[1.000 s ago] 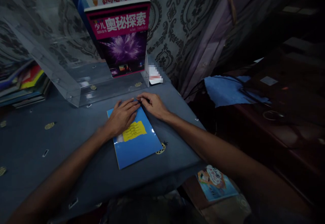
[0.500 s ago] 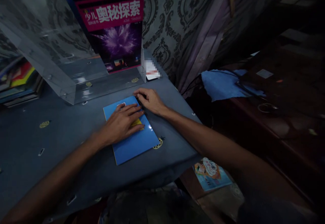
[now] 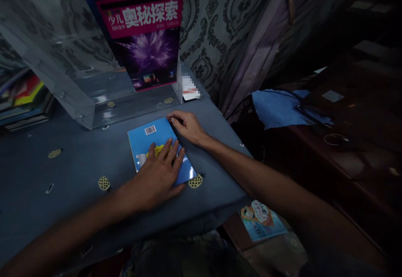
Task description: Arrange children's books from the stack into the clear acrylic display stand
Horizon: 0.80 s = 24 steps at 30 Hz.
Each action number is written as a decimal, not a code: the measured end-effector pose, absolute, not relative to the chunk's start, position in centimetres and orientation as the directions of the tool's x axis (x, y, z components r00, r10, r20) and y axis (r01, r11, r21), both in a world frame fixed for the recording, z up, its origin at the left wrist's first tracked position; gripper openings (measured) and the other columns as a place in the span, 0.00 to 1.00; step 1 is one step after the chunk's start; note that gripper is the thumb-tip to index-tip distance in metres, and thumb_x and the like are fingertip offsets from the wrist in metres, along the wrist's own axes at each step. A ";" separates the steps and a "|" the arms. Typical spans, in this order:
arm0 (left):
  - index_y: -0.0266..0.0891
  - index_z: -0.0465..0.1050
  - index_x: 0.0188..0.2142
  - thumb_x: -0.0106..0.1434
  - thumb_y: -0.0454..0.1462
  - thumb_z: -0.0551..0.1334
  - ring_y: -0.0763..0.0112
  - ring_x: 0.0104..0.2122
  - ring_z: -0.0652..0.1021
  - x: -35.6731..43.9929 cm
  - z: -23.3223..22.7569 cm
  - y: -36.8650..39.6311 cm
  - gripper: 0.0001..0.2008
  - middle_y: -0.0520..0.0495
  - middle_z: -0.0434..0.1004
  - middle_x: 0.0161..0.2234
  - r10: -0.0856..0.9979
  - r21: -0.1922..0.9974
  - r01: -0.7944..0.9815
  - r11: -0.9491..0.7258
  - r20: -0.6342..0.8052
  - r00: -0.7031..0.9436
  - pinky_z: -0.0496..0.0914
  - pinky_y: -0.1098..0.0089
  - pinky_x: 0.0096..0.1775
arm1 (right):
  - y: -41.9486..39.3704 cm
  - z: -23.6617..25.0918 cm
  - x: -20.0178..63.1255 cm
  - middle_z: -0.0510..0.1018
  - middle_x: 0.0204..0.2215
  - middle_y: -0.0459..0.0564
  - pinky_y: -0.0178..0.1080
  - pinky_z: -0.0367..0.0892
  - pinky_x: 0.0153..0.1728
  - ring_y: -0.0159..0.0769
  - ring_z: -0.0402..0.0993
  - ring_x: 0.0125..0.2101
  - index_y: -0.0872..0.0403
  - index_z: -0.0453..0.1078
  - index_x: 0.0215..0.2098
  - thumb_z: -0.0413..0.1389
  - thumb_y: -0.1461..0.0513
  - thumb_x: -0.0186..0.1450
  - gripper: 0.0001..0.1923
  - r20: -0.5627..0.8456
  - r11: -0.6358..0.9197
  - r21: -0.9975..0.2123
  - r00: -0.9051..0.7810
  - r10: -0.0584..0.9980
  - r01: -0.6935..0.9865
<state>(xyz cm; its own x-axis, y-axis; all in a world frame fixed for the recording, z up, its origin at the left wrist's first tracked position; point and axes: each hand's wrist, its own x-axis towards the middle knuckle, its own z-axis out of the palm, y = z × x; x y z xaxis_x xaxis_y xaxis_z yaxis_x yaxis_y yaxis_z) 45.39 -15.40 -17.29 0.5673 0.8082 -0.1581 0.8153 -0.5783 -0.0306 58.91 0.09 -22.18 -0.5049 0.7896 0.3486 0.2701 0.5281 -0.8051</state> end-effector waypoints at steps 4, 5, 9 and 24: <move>0.32 0.53 0.69 0.70 0.51 0.54 0.39 0.70 0.54 44.2 -17.5 -14.3 0.36 0.28 0.52 0.70 0.818 -0.009 0.822 -0.569 -0.111 0.565 0.55 0.35 0.63 | 0.2 -22.2 58.9 0.84 0.40 0.50 0.41 0.72 0.45 0.37 0.79 0.41 0.55 0.76 0.45 0.51 0.66 0.68 0.13 0.360 0.542 -0.800 -0.515 0.778 0.259; 0.32 0.53 0.69 0.71 0.51 0.54 0.40 0.70 0.54 43.9 -17.6 -14.0 0.35 0.28 0.51 0.70 0.818 -0.005 0.822 -0.569 -0.107 0.565 0.54 0.36 0.64 | 0.2 -22.2 58.9 0.84 0.40 0.50 0.40 0.72 0.45 0.37 0.79 0.40 0.55 0.76 0.45 0.51 0.66 0.67 0.13 0.357 0.542 -0.799 -0.519 0.777 0.262; 0.30 0.52 0.69 0.71 0.50 0.54 0.39 0.70 0.53 43.3 -17.5 -13.2 0.36 0.28 0.50 0.71 0.825 -0.005 0.830 -0.558 -0.108 0.554 0.53 0.36 0.64 | 0.2 -22.1 59.0 0.84 0.39 0.50 0.40 0.72 0.44 0.37 0.79 0.40 0.55 0.76 0.46 0.50 0.66 0.67 0.14 0.347 0.538 -0.802 -0.530 0.774 0.260; 0.31 0.53 0.69 0.72 0.50 0.51 0.42 0.70 0.54 42.6 -17.6 -12.5 0.34 0.29 0.54 0.70 0.828 0.011 0.833 -0.553 -0.102 0.551 0.52 0.37 0.64 | 0.1 -22.0 58.9 0.84 0.41 0.50 0.42 0.71 0.48 0.37 0.79 0.42 0.55 0.77 0.44 0.50 0.67 0.67 0.14 0.363 0.554 -0.801 -0.552 0.751 0.227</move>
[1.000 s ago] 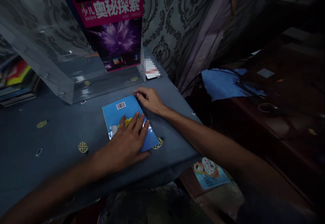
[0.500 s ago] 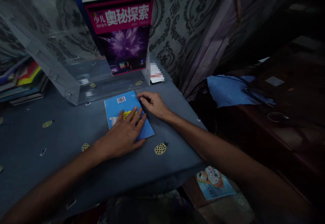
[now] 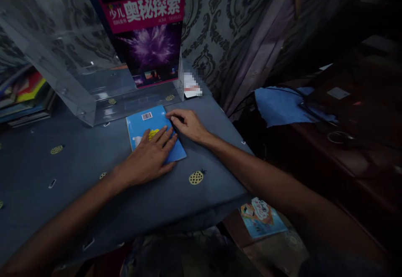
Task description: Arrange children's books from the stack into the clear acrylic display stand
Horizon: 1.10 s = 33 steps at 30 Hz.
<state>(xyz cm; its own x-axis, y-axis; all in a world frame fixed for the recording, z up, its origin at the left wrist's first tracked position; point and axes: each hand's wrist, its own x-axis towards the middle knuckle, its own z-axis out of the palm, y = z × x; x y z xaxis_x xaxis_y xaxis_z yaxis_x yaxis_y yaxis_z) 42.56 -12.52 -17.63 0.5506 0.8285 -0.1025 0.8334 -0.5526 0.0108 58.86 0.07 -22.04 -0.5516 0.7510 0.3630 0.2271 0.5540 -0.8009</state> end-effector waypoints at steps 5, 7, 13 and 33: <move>0.33 0.56 0.68 0.73 0.47 0.50 0.46 0.69 0.58 42.6 -17.7 -13.0 0.30 0.32 0.57 0.69 0.819 0.042 0.821 -0.569 -0.051 0.571 0.54 0.39 0.65 | -0.2 -21.8 58.8 0.84 0.39 0.48 0.40 0.72 0.46 0.36 0.79 0.41 0.54 0.77 0.44 0.51 0.67 0.67 0.13 0.359 0.546 -0.804 -0.540 0.761 0.235; 0.33 0.59 0.67 0.74 0.45 0.51 0.48 0.68 0.61 42.7 -17.9 -13.2 0.27 0.33 0.61 0.68 0.811 0.055 0.810 -0.584 -0.011 0.585 0.56 0.41 0.65 | -0.3 -21.8 58.9 0.84 0.39 0.48 0.40 0.72 0.45 0.36 0.79 0.40 0.54 0.77 0.44 0.51 0.67 0.67 0.13 0.355 0.547 -0.801 -0.541 0.762 0.245; 0.39 0.68 0.61 0.74 0.39 0.52 0.56 0.64 0.68 42.7 -18.3 -14.0 0.19 0.38 0.71 0.61 0.773 0.090 0.768 -0.634 0.101 0.627 0.64 0.48 0.62 | -0.3 -21.6 59.0 0.84 0.38 0.50 0.40 0.71 0.44 0.37 0.79 0.39 0.55 0.77 0.43 0.51 0.67 0.67 0.13 0.357 0.558 -0.793 -0.555 0.751 0.244; 0.33 0.66 0.61 0.73 0.31 0.51 0.58 0.55 0.75 42.8 -18.2 -15.9 0.20 0.38 0.77 0.52 0.683 -0.086 0.705 -0.704 0.189 0.705 0.70 0.57 0.56 | -1.7 -21.7 59.1 0.82 0.46 0.54 0.47 0.68 0.53 0.45 0.76 0.48 0.54 0.77 0.47 0.52 0.66 0.67 0.14 0.442 0.752 -0.559 -0.642 0.626 0.349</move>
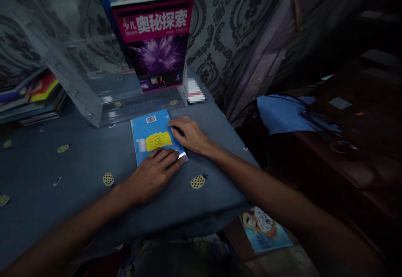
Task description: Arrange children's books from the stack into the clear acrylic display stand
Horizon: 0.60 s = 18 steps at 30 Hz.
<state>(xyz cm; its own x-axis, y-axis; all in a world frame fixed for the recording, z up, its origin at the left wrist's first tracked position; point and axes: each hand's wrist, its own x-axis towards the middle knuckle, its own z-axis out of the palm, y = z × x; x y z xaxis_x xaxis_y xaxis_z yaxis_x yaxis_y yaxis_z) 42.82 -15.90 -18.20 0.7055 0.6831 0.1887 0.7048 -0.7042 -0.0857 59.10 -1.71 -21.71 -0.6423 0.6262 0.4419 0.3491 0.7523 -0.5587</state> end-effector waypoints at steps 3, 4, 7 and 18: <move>0.34 0.64 0.63 0.73 0.31 0.50 0.60 0.60 0.72 42.0 -18.6 -16.7 0.20 0.39 0.75 0.58 0.694 -0.072 0.714 -0.696 0.184 0.696 0.66 0.57 0.60 | -3.1 -21.8 59.6 0.79 0.54 0.58 0.53 0.66 0.54 0.49 0.73 0.53 0.54 0.76 0.50 0.54 0.63 0.68 0.14 0.423 0.790 -0.467 -0.684 0.595 0.398; 0.34 0.64 0.63 0.73 0.31 0.50 0.60 0.61 0.71 41.6 -18.8 -17.0 0.20 0.39 0.74 0.59 0.698 -0.066 0.718 -0.693 0.190 0.691 0.66 0.56 0.60 | -3.5 -21.8 60.0 0.78 0.56 0.59 0.54 0.66 0.55 0.50 0.72 0.54 0.54 0.75 0.51 0.53 0.63 0.68 0.15 0.416 0.800 -0.443 -0.697 0.583 0.405; 0.33 0.64 0.63 0.73 0.31 0.52 0.57 0.61 0.71 40.3 -19.3 -18.2 0.20 0.39 0.73 0.60 0.705 -0.057 0.729 -0.682 0.215 0.676 0.66 0.54 0.60 | -4.9 -21.8 61.2 0.77 0.57 0.61 0.55 0.66 0.54 0.50 0.71 0.56 0.55 0.74 0.54 0.52 0.61 0.70 0.17 0.411 0.816 -0.412 -0.716 0.564 0.406; 0.32 0.69 0.56 0.70 0.29 0.57 0.61 0.43 0.79 36.1 -18.9 -22.9 0.16 0.38 0.81 0.46 0.743 -0.061 0.825 -0.562 0.400 0.536 0.74 0.61 0.45 | -11.6 -20.8 60.8 0.78 0.56 0.60 0.57 0.68 0.58 0.48 0.71 0.59 0.56 0.73 0.56 0.50 0.65 0.72 0.17 0.467 0.898 -0.330 -0.777 0.422 0.290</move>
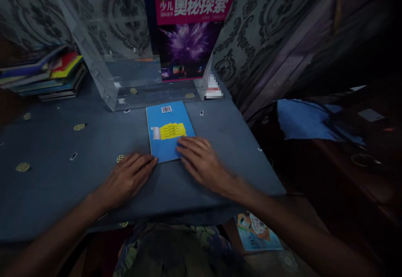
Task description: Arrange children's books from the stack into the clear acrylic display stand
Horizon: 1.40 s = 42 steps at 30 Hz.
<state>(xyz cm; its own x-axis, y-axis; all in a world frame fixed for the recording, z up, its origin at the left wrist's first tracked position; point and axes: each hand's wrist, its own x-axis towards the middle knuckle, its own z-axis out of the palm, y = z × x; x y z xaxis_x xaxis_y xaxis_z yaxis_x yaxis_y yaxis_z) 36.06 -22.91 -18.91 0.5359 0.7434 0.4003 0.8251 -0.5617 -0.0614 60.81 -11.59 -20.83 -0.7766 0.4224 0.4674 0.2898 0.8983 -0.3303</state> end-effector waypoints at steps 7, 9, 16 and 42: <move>0.34 0.73 0.48 0.69 0.28 0.58 0.62 0.42 0.80 36.0 -19.1 -23.3 0.10 0.40 0.81 0.45 0.732 -0.012 0.823 -0.568 0.449 0.512 0.75 0.60 0.46 | -16.8 -21.0 56.9 0.66 0.65 0.67 0.52 0.62 0.66 0.48 0.58 0.68 0.68 0.60 0.66 0.51 0.59 0.73 0.27 0.344 0.934 -0.293 -0.888 0.304 0.207; 0.33 0.73 0.50 0.69 0.28 0.58 0.61 0.44 0.80 36.0 -19.2 -23.3 0.12 0.39 0.81 0.46 0.730 0.002 0.819 -0.574 0.454 0.511 0.76 0.59 0.46 | -16.8 -21.1 57.3 0.64 0.66 0.67 0.52 0.62 0.66 0.48 0.57 0.68 0.68 0.59 0.66 0.50 0.60 0.74 0.27 0.322 0.932 -0.292 -0.896 0.307 0.215; 0.32 0.72 0.54 0.68 0.28 0.60 0.60 0.46 0.80 35.9 -19.6 -23.3 0.15 0.39 0.81 0.47 0.728 0.028 0.816 -0.577 0.469 0.499 0.76 0.60 0.47 | -16.2 -21.6 60.9 0.65 0.66 0.63 0.52 0.62 0.66 0.45 0.58 0.68 0.62 0.60 0.67 0.51 0.62 0.72 0.26 0.322 0.918 -0.300 -0.879 0.353 0.258; 0.41 0.75 0.41 0.74 0.47 0.49 0.63 0.35 0.80 32.5 -17.3 -20.0 0.20 0.44 0.80 0.40 0.924 0.043 0.964 -0.262 0.298 0.238 0.74 0.64 0.35 | -22.5 -18.5 57.4 0.73 0.61 0.59 0.52 0.67 0.62 0.53 0.68 0.62 0.50 0.65 0.63 0.51 0.50 0.70 0.26 0.318 0.938 -0.249 -0.894 0.316 0.243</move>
